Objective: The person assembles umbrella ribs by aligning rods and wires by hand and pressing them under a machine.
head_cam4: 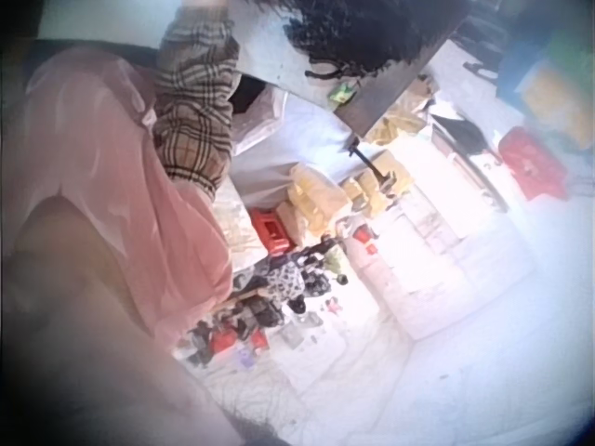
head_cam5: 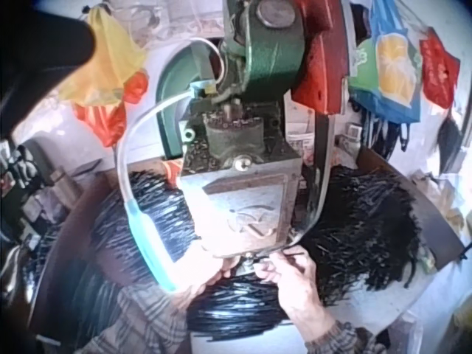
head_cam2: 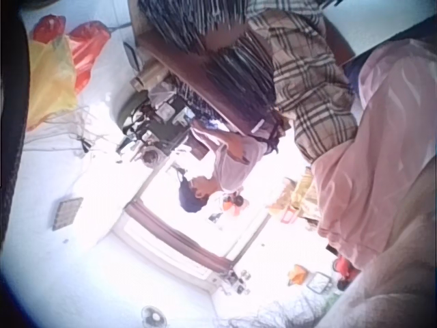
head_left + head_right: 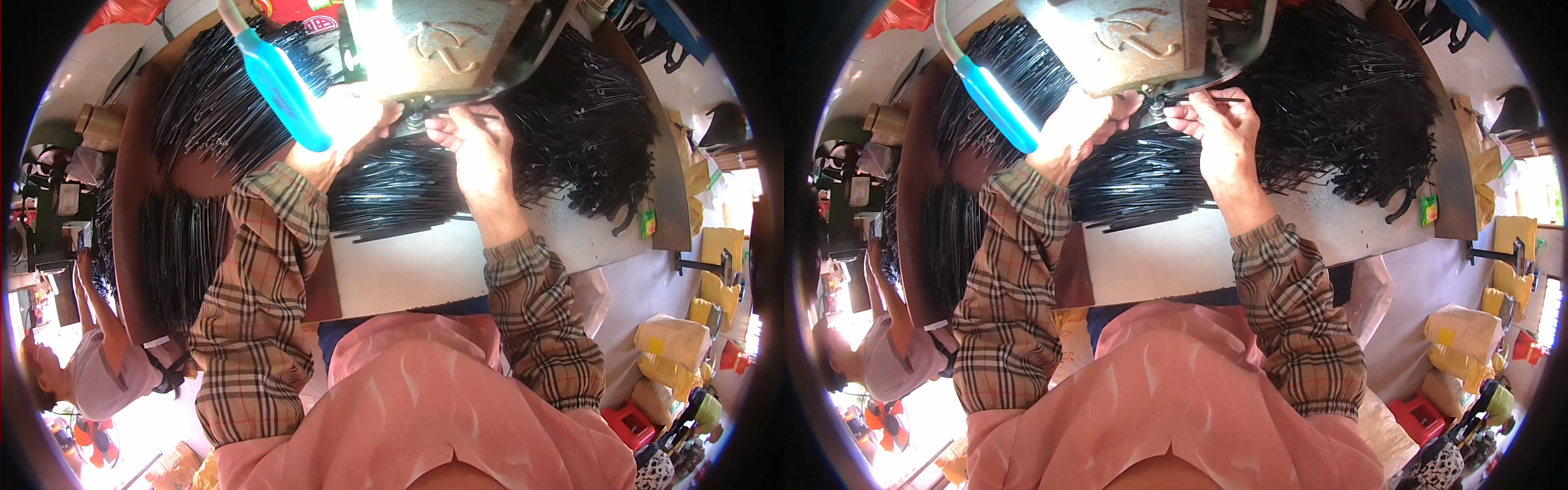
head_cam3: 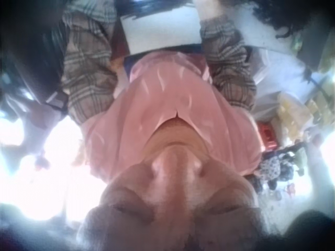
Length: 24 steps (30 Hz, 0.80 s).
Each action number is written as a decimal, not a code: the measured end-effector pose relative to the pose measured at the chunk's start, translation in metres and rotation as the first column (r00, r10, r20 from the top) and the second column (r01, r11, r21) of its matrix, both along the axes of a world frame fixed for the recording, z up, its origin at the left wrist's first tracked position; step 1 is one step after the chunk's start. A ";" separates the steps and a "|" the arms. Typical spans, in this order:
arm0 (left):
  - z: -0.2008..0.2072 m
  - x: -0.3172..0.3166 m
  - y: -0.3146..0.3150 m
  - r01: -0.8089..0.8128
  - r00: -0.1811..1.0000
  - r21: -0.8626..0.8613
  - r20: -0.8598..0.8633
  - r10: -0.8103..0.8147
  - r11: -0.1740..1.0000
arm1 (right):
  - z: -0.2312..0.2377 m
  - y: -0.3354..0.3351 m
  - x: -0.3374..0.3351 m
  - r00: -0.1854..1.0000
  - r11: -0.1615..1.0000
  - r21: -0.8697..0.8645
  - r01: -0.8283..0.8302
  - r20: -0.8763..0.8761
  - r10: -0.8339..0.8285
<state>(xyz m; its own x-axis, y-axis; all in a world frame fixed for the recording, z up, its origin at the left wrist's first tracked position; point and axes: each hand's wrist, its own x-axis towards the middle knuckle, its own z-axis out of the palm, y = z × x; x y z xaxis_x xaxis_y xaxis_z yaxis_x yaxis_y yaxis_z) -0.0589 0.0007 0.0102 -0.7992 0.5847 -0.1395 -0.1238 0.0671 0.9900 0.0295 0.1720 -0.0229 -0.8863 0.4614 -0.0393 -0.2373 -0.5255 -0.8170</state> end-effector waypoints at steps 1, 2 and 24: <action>0.002 0.000 0.000 0.016 1.000 0.011 -0.011 -0.015 1.000 | 0.001 0.000 0.000 1.000 1.000 0.000 0.006 -0.005 -0.006; 0.004 0.002 0.002 0.022 1.000 0.011 -0.016 -0.022 1.000 | 0.001 0.000 0.000 1.000 1.000 -0.006 0.010 0.005 -0.010; 0.034 0.140 -0.048 -0.052 0.987 0.479 0.156 -0.027 0.876 | 0.035 0.120 0.138 0.968 0.350 0.935 0.066 0.025 -0.250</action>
<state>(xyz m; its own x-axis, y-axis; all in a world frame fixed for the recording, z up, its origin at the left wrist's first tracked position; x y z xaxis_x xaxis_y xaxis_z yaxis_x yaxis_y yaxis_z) 0.0812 -0.0474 0.0444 -0.7983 0.6012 0.0350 -0.2739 -0.4142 0.8680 0.1673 0.2921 0.0119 -0.8181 0.4181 0.3948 -0.0664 0.6134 -0.7870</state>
